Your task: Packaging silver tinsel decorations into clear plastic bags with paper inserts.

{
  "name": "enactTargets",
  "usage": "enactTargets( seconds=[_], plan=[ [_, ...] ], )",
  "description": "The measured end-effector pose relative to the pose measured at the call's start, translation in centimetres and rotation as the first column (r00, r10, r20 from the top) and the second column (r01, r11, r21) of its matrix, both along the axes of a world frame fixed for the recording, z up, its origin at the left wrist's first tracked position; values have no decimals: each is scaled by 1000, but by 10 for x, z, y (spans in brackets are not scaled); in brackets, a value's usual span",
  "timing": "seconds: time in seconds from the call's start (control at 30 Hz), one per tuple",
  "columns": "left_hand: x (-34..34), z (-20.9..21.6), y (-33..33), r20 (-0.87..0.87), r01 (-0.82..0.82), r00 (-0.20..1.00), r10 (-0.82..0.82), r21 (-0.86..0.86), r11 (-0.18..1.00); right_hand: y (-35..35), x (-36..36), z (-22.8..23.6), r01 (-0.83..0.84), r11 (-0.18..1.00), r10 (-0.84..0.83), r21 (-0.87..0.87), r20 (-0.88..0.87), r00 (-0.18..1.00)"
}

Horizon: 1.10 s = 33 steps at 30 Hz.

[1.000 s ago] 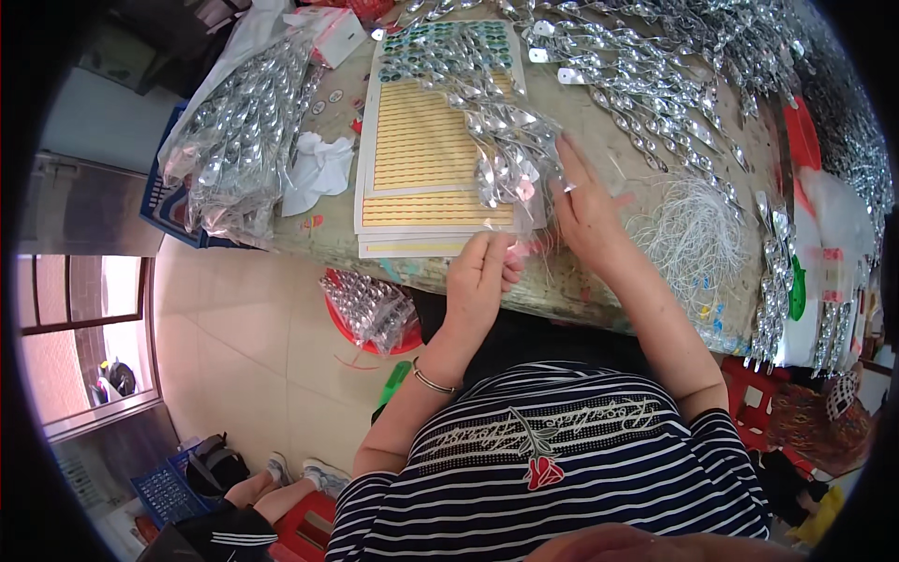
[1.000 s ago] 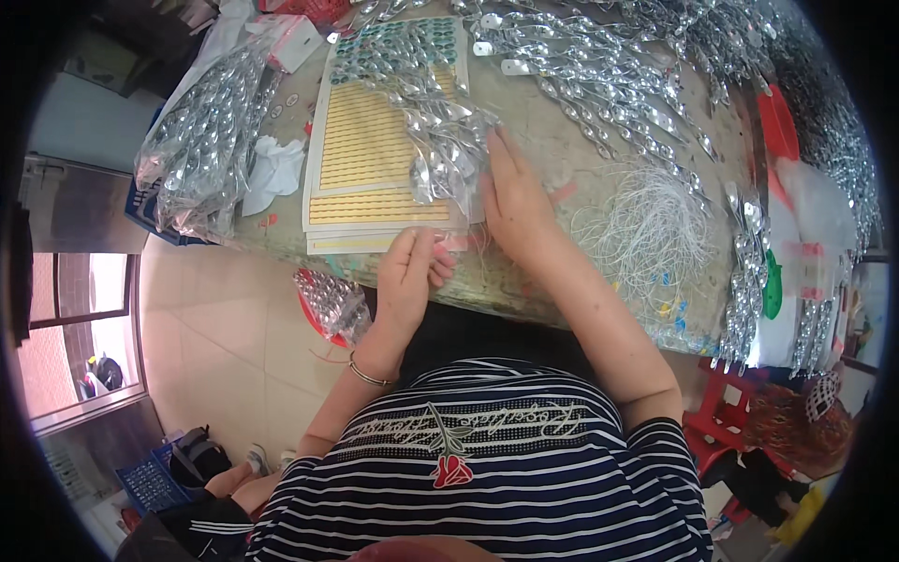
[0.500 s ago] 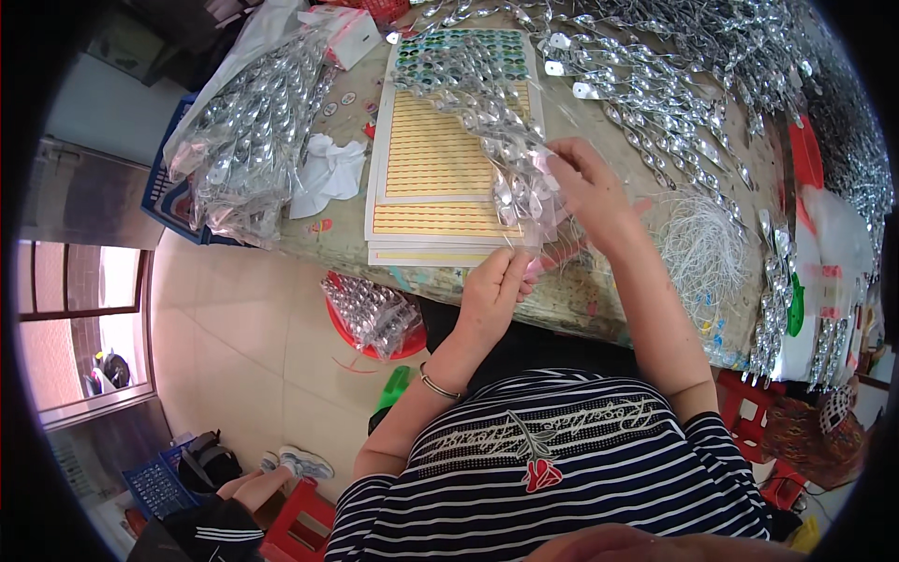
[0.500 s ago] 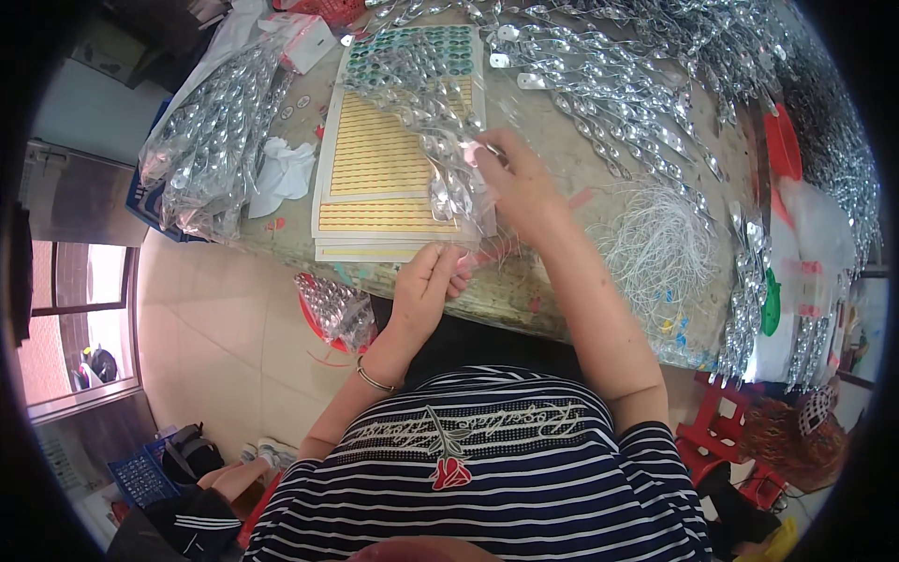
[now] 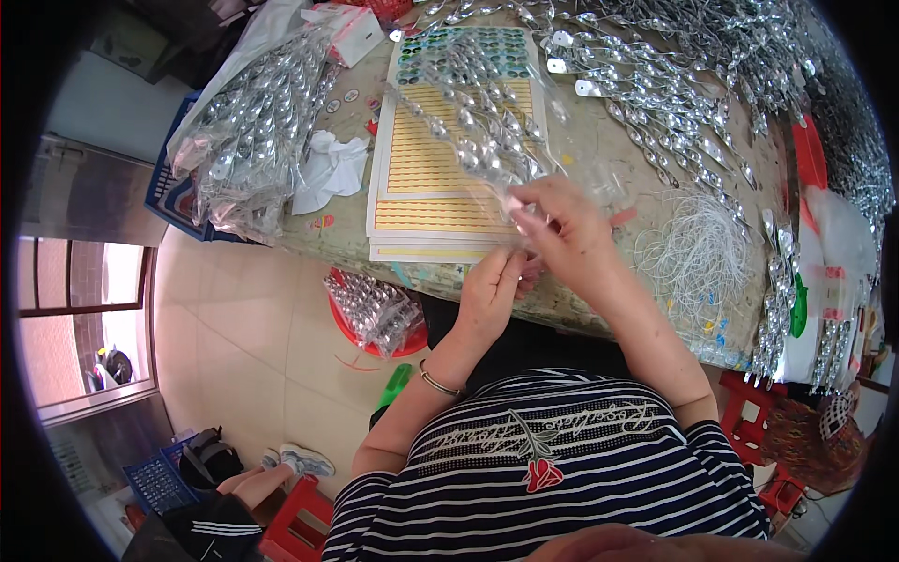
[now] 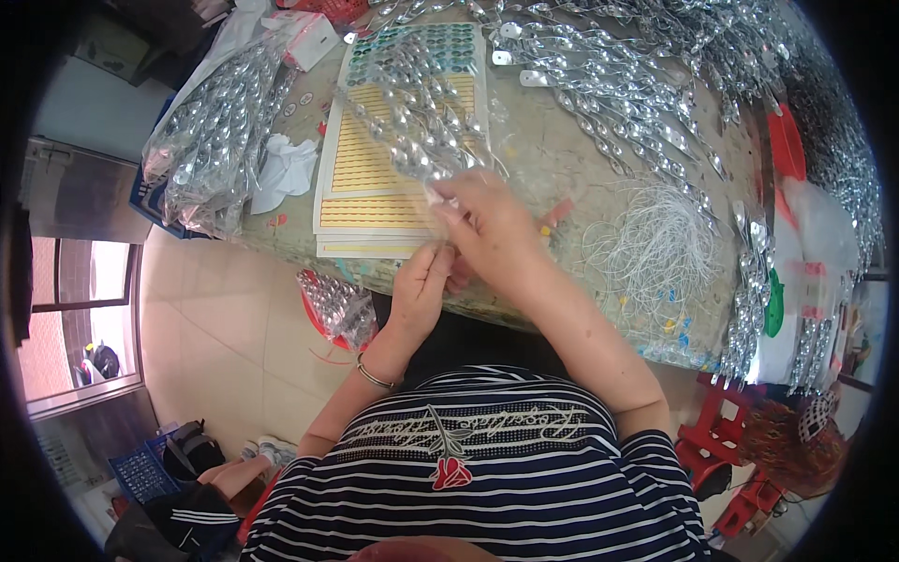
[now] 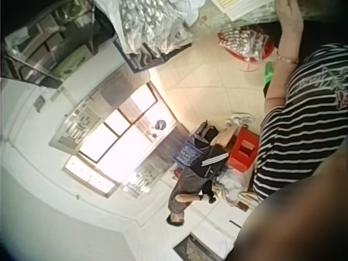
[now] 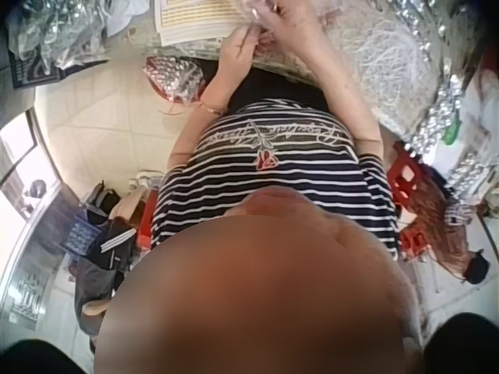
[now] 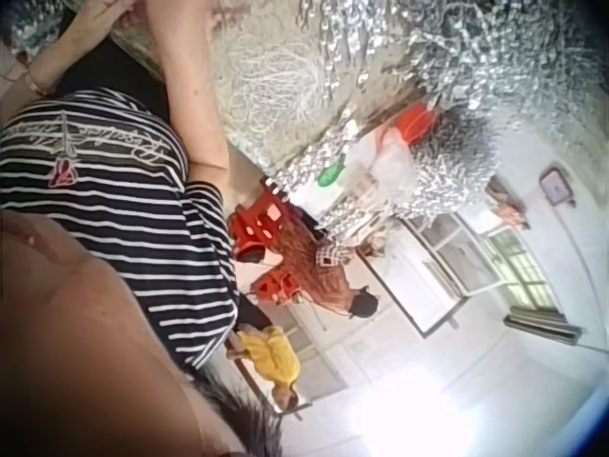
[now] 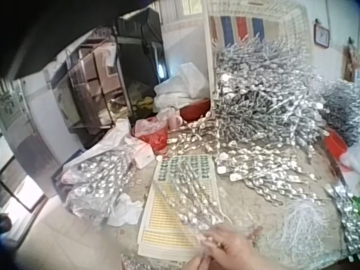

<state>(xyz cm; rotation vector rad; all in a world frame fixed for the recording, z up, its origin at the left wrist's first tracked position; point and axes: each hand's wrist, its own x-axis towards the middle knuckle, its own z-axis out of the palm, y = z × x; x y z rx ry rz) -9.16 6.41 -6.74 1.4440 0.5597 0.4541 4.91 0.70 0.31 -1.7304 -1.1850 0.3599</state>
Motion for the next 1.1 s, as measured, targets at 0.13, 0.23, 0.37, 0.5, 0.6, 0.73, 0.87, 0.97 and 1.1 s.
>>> enactTargets(
  seconds=[0.13,0.23,0.37,0.5,0.6,0.73,0.87,0.97,1.1],
  plan=[
    [-1,-2,0,45,-24,999,25,-14,1000,-1,-3,-25,-64,990,72,-127,60,996],
    [-4,-5,2,55,-8,998,8,10,1000,3,-5,-24,-46,987,76,-151,202,976],
    [-3,-2,3,15,33,999,-33,27,999,10,1,-33,-61,990,107,-126,405,908],
    [-4,3,5,-37,55,998,-54,36,998,18,11,-31,-68,980,133,-188,356,925],
    [-6,1,3,-21,46,999,-45,54,998,12,8,-23,-25,998,-4,61,428,904],
    [-6,0,1,-25,47,999,-45,60,997,9,27,-24,158,983,-183,92,440,879],
    [-5,2,2,-26,80,997,-78,80,994,12,37,-30,109,984,-51,-140,365,929],
    [-5,2,1,-14,72,997,-71,78,994,10,33,-26,190,972,-145,-139,286,947],
    [-5,3,2,-30,64,998,-62,75,995,3,39,-30,251,967,-230,-49,259,938]
  ],
)
